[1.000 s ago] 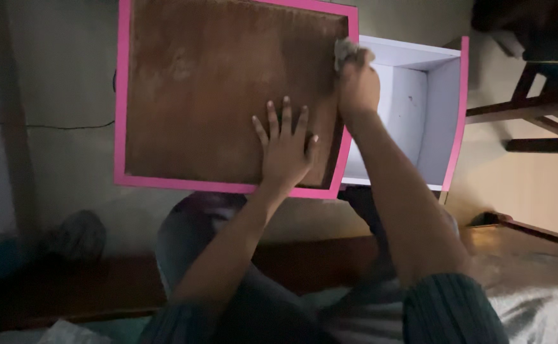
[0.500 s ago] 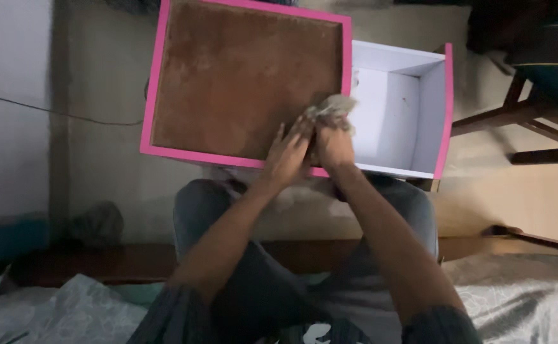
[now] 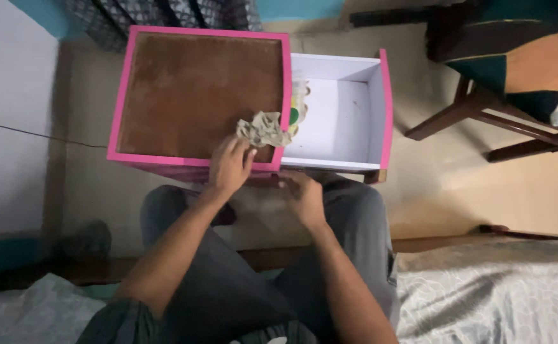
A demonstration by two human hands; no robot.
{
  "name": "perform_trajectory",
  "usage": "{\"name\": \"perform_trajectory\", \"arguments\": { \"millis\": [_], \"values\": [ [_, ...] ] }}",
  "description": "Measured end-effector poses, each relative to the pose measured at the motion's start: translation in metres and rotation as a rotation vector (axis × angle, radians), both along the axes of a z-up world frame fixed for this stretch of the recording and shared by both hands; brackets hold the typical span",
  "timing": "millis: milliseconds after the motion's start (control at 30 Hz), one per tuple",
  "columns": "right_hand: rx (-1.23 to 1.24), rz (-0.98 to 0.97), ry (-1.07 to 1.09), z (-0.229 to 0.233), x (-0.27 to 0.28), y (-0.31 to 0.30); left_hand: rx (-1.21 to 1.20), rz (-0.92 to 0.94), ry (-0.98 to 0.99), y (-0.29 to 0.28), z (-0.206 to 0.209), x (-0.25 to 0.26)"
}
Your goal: The person sits on the floor and wipes the top surface of a pink wooden nightstand with a cloth. They spray a cleaning solution from a bottle onto the cloth and continue wiping the surface thoroughly. The person also wipes the edges and the side of the nightstand.
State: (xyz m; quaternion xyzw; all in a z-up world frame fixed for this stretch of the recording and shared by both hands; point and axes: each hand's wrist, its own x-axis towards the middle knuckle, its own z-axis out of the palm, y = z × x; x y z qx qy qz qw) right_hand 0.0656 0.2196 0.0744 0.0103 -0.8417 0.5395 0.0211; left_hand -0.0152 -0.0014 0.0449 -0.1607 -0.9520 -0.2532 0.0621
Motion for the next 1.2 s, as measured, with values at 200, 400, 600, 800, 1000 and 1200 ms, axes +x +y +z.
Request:
{"name": "perform_trajectory", "arguments": {
  "millis": [200, 400, 600, 800, 1000, 1200],
  "values": [
    [0.005, 0.037, -0.107, -0.025, -0.032, 0.015, -0.196, -0.102, 0.083, 0.041, -0.027, -0.035],
    [-0.163, -0.028, -0.095, -0.053, -0.065, 0.020, -0.239, 0.014, 0.028, 0.050, -0.059, -0.075],
    [-0.030, 0.245, -0.114, -0.053, -0.065, 0.006, -0.259, 0.043, -0.024, 0.059, -0.051, -0.121],
    [-0.048, 0.261, -0.181, -0.044, -0.073, 0.001, -0.107, 0.028, 0.060, 0.051, -0.032, -0.096],
    [-0.006, 0.275, -0.113, -0.051, -0.064, 0.001, -0.075, 0.004, 0.006, 0.025, -0.023, -0.020],
    [0.019, 0.138, -0.250, -0.052, -0.062, 0.002, 0.041, 0.037, 0.037, 0.032, -0.023, -0.014]
  ]
}}
